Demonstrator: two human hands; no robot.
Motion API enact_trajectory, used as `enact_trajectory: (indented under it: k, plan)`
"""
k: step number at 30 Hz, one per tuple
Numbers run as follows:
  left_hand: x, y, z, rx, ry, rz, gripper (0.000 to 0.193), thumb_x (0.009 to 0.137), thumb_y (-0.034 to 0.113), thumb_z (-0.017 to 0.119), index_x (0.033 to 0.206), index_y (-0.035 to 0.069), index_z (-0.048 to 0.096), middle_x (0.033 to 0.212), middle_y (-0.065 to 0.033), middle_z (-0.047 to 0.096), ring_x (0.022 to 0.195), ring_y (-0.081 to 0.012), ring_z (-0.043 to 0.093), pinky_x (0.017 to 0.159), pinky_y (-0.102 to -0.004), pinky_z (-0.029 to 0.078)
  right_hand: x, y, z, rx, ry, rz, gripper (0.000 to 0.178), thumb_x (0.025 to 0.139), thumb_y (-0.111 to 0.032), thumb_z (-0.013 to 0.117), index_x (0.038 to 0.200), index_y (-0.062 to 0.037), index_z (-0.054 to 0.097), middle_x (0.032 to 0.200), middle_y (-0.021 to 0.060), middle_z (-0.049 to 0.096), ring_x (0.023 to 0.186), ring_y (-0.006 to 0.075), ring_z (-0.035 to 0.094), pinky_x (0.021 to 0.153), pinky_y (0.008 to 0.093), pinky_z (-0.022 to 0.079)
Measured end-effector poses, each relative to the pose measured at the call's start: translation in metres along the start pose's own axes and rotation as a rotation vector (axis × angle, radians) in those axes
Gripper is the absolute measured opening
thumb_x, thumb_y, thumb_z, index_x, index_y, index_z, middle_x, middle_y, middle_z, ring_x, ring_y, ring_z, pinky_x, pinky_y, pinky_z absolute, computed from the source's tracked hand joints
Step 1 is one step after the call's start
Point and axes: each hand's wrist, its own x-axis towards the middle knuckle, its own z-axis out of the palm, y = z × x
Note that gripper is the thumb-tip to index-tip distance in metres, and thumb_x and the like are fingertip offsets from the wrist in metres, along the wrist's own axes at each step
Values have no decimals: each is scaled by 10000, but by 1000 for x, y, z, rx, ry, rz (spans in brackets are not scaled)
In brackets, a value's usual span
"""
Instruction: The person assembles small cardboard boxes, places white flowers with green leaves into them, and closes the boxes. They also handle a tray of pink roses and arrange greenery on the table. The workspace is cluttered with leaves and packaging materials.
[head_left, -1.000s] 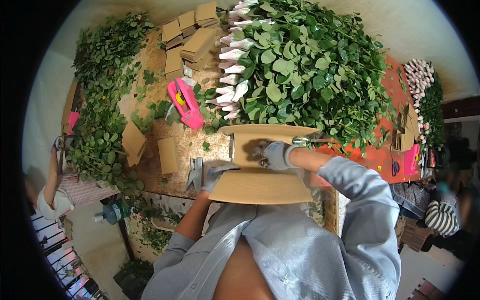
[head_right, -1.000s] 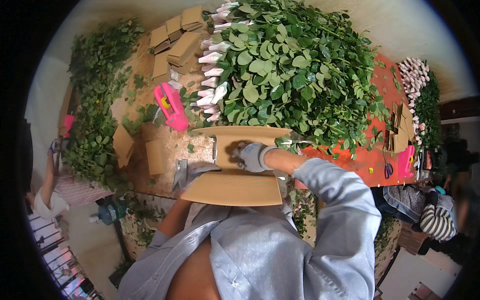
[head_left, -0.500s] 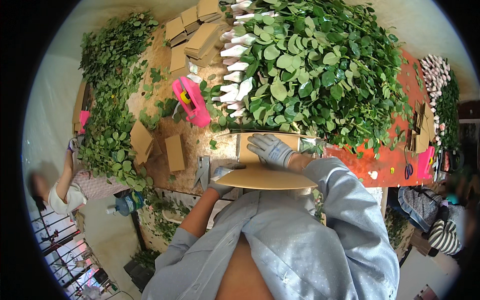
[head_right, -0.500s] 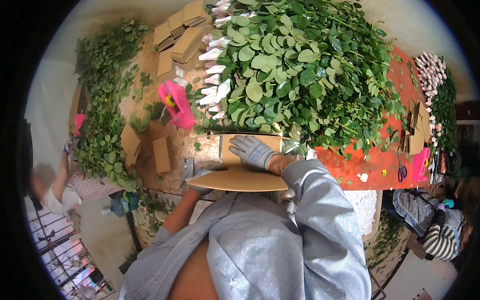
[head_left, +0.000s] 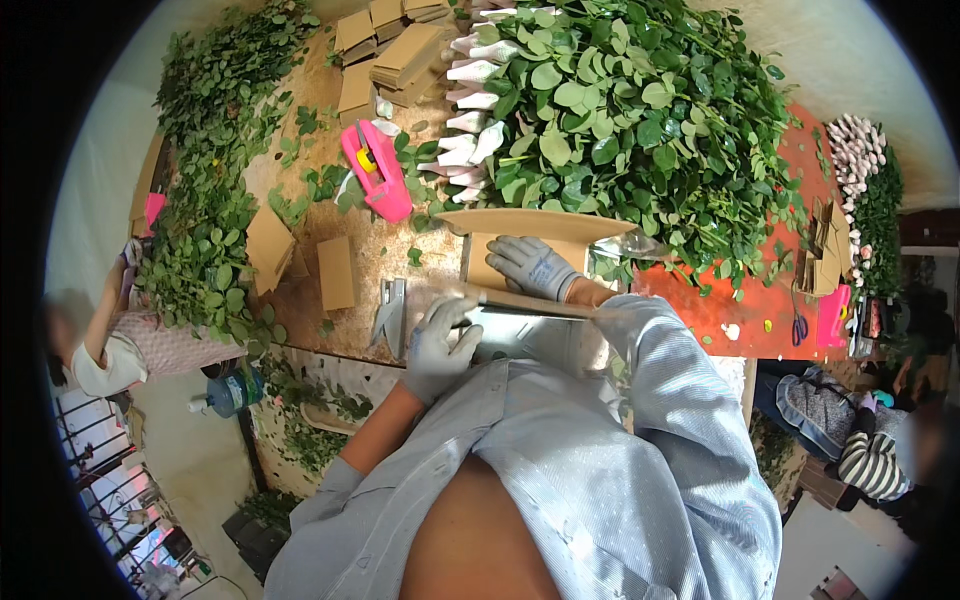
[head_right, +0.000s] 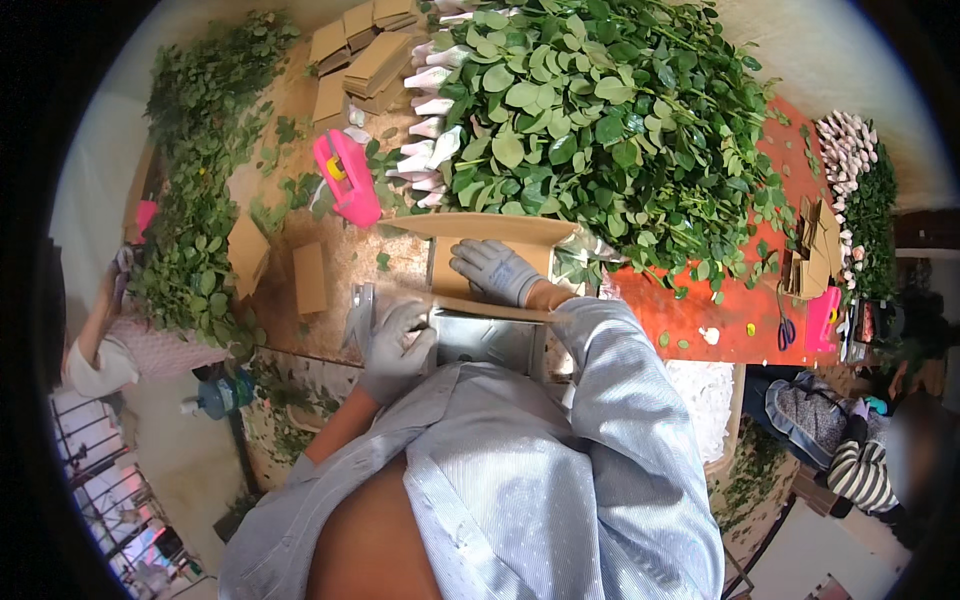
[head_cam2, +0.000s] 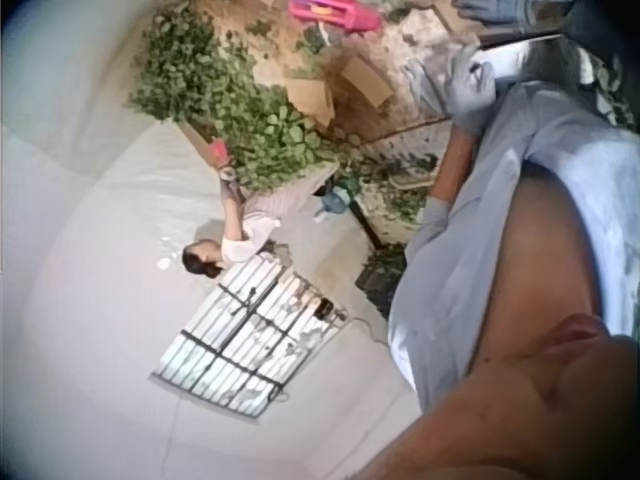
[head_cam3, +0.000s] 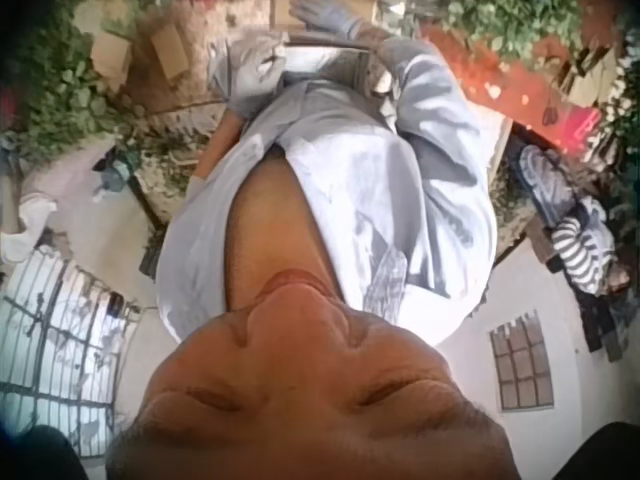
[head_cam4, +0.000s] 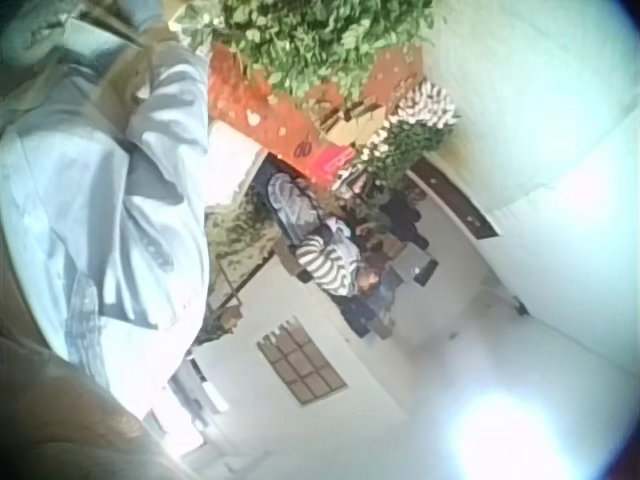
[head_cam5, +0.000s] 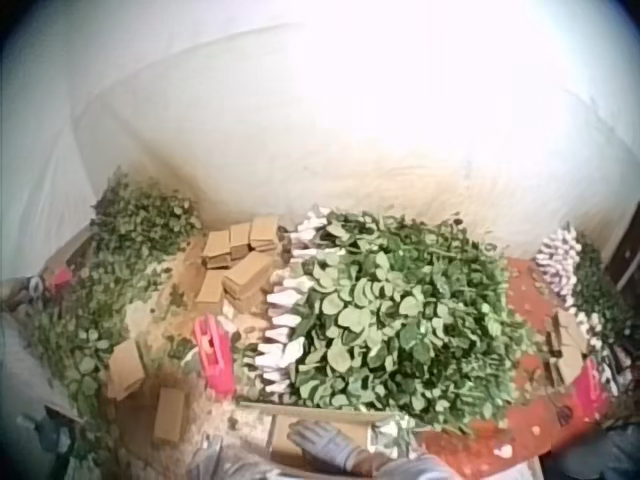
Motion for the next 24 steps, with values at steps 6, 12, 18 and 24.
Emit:
enact_trajectory:
  k: [6, 12, 18, 24]
  plan:
    - [16, 12, 14, -35, -203, 54, 317, 905, 133, 746, 1197, 24, 691, 1154, -173, 687, 1056, -316, 688, 910, -386, 553, -1, 6, 5, -101, -65, -30, 474, 923, -227, 600, 1386, -131, 568, 1485, 108, 546, 1334, 285, 555, 1074, 427, 463]
    - [27, 1, 19, -52, -300, -61, 270, 922, 188, 740, 1112, 1, 707, 1080, -166, 710, 999, -295, 704, 920, -389, 545, -7, 6, -18, 4, -30, -53, 503, 902, -257, 632, 1379, -111, 565, 1477, 122, 549, 1346, 310, 540, 1090, 443, 449]
    - [13, -6, 22, -256, -381, -66, 210, 916, 167, 716, 1045, 2, 706, 932, -129, 705, 869, -226, 688, 886, -388, 552, 2, 13, 5, 40, -74, -50, 589, 878, -309, 675, 1405, -70, 562, 1490, 152, 531, 1401, 337, 482, 1135, 468, 406]
    - [-20, -40, 31, 169, -66, 442, 253, 905, 119, 735, 1136, 20, 707, 1090, -157, 717, 1028, -320, 693, 872, -439, 546, 4, -3, -29, 166, -134, 41, 578, 904, -290, 658, 1415, -52, 534, 1497, 173, 501, 1411, 367, 453, 1168, 498, 367]
